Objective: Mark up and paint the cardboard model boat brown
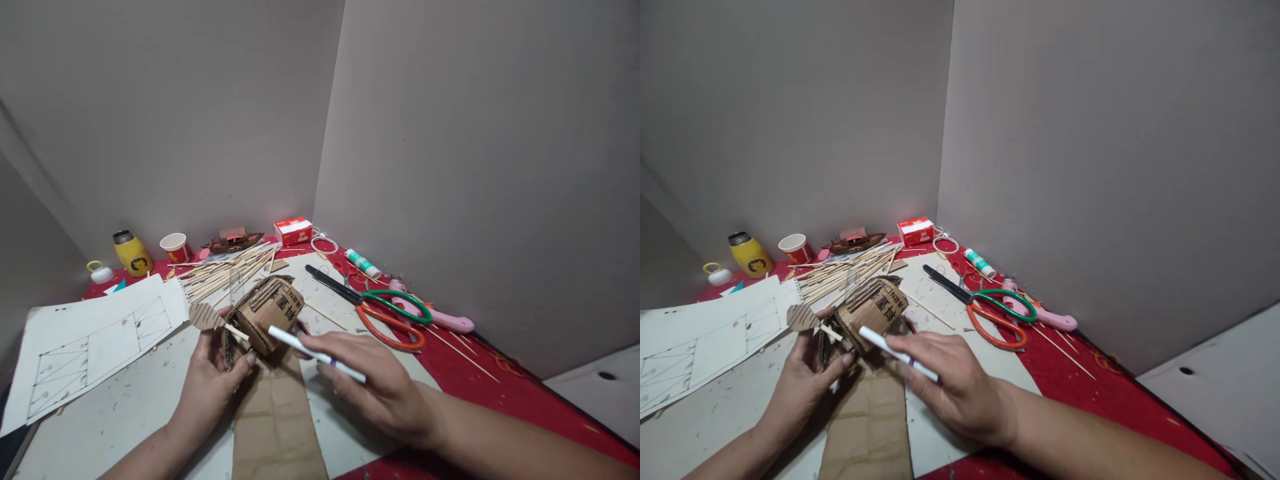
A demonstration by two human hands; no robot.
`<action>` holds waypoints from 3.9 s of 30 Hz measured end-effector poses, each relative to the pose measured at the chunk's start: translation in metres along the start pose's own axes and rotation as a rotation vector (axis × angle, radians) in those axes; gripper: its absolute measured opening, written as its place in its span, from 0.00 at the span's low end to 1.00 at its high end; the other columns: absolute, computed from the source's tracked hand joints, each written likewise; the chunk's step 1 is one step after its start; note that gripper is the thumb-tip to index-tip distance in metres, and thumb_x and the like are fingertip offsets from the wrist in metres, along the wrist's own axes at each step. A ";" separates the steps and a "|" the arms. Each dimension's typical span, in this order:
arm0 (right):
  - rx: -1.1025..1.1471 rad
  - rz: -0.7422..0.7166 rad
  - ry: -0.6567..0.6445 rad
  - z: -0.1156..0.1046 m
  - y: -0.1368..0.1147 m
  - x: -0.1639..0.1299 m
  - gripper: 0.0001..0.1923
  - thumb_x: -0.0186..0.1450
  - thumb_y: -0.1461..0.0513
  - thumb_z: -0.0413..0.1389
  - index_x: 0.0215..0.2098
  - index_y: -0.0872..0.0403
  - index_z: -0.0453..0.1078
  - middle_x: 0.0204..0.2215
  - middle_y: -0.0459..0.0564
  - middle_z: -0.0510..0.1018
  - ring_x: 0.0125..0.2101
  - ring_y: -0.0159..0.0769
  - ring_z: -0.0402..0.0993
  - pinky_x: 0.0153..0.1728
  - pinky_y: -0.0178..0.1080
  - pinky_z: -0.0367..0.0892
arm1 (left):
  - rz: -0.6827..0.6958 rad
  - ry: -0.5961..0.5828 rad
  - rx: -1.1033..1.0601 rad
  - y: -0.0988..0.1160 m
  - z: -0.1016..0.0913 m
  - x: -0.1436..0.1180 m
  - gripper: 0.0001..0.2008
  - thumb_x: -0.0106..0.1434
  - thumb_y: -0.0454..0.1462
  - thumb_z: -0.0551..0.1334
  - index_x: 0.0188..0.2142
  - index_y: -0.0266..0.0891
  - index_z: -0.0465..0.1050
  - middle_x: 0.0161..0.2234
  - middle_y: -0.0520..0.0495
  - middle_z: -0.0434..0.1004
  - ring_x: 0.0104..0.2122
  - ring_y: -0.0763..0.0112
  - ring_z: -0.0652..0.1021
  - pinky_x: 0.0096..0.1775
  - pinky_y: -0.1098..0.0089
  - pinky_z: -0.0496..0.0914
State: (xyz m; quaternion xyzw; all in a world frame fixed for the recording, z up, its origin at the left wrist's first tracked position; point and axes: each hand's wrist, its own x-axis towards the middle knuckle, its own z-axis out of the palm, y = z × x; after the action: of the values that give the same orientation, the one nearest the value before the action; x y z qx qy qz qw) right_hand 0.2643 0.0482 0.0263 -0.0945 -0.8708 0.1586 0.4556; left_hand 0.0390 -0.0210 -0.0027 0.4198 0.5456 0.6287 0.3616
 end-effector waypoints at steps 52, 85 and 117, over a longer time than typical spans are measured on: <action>-0.309 -0.169 -0.050 0.002 0.015 0.000 0.21 0.68 0.70 0.51 0.59 0.59 0.64 0.38 0.56 0.84 0.37 0.38 0.83 0.37 0.39 0.79 | -0.106 -0.002 -0.062 -0.005 -0.001 0.001 0.37 0.53 0.40 0.73 0.60 0.44 0.62 0.60 0.41 0.70 0.59 0.56 0.71 0.60 0.59 0.64; -0.276 -0.263 -0.061 -0.004 0.024 -0.003 0.25 0.66 0.70 0.52 0.61 0.59 0.63 0.34 0.55 0.84 0.32 0.37 0.82 0.31 0.38 0.77 | -0.405 0.015 -0.396 0.005 -0.010 0.009 0.27 0.56 0.33 0.70 0.55 0.44 0.68 0.47 0.43 0.80 0.42 0.63 0.82 0.41 0.63 0.80; 0.730 0.688 0.104 -0.019 0.030 0.011 0.15 0.64 0.52 0.62 0.34 0.56 0.71 0.23 0.48 0.82 0.21 0.31 0.79 0.19 0.29 0.73 | -0.517 -0.184 -0.392 0.006 -0.014 0.010 0.19 0.58 0.42 0.70 0.46 0.32 0.79 0.38 0.35 0.84 0.33 0.58 0.84 0.35 0.65 0.81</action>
State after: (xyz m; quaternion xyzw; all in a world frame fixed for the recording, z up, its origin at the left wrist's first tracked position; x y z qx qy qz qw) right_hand 0.2744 0.0834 0.0344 -0.2183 -0.6532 0.5888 0.4231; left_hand 0.0222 -0.0177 0.0042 0.2451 0.4679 0.5688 0.6305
